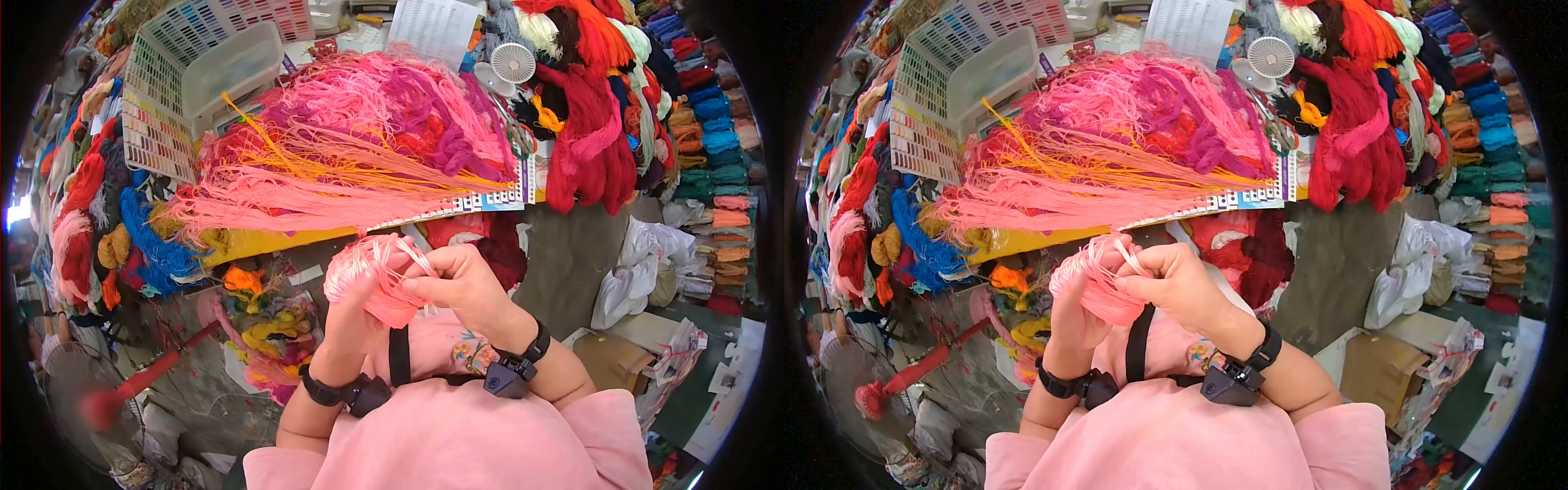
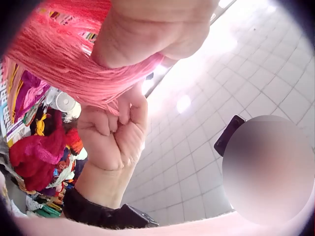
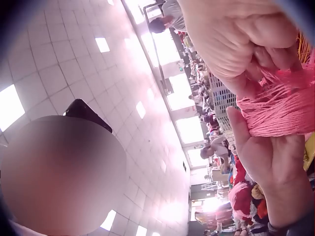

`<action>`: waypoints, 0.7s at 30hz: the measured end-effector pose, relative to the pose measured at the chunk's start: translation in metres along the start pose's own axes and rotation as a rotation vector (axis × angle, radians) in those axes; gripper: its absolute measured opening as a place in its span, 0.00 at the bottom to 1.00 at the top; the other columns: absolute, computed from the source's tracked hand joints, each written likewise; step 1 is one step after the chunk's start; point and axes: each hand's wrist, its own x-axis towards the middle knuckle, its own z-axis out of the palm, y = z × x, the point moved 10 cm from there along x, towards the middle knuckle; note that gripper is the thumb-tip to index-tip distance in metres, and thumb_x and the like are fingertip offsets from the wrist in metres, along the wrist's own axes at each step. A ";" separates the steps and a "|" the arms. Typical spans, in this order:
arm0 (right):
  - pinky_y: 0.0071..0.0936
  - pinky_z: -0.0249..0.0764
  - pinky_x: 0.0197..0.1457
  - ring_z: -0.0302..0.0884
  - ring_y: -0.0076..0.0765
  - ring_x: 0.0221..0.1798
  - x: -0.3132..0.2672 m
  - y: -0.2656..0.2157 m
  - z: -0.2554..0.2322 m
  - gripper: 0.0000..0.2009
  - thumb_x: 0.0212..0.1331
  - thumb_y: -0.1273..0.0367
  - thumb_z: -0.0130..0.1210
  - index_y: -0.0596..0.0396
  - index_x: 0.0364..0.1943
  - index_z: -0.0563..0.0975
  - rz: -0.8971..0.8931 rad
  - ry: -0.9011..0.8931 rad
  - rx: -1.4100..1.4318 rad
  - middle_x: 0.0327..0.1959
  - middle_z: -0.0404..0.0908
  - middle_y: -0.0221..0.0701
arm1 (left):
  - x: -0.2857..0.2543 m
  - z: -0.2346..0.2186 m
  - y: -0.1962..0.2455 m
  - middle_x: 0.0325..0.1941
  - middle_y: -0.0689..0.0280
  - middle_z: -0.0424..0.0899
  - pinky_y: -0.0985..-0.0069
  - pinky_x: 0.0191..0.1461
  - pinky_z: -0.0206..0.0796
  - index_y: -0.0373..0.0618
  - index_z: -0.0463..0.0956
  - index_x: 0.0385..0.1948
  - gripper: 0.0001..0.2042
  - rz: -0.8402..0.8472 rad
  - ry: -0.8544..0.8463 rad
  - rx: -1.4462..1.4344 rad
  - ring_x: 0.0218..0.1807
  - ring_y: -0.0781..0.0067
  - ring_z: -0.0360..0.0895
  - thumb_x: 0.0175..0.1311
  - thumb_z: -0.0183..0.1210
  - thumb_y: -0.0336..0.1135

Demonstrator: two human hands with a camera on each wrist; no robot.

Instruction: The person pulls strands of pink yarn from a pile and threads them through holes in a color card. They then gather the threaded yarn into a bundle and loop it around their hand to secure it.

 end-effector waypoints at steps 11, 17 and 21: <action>0.13 0.52 0.19 0.56 0.17 0.16 -0.020 0.021 -0.030 0.02 0.48 0.75 0.48 0.58 0.26 0.72 0.250 -0.255 0.703 0.14 0.64 0.24 | 0.016 0.005 -0.022 0.17 0.72 0.69 0.86 0.21 0.56 0.39 0.66 0.41 0.14 -0.052 -0.204 -0.047 0.16 0.83 0.64 0.57 0.46 0.37; 0.15 0.52 0.17 0.56 0.12 0.16 -0.021 -0.001 -0.078 0.04 0.48 0.72 0.50 0.58 0.23 0.72 0.104 -0.201 -0.016 0.16 0.66 0.22 | 0.065 0.021 -0.048 0.09 0.76 0.60 0.87 0.13 0.44 0.40 0.69 0.26 0.10 -0.303 -0.078 0.823 0.11 0.88 0.54 0.57 0.44 0.37; 0.15 0.60 0.21 0.61 0.15 0.17 -0.019 -0.030 -0.113 0.02 0.47 0.74 0.51 0.58 0.22 0.74 0.023 -0.201 -0.553 0.24 0.71 0.28 | 0.088 -0.006 -0.050 0.10 0.75 0.61 0.89 0.12 0.45 0.42 0.68 0.23 0.08 -0.422 -0.022 0.700 0.12 0.90 0.56 0.58 0.44 0.35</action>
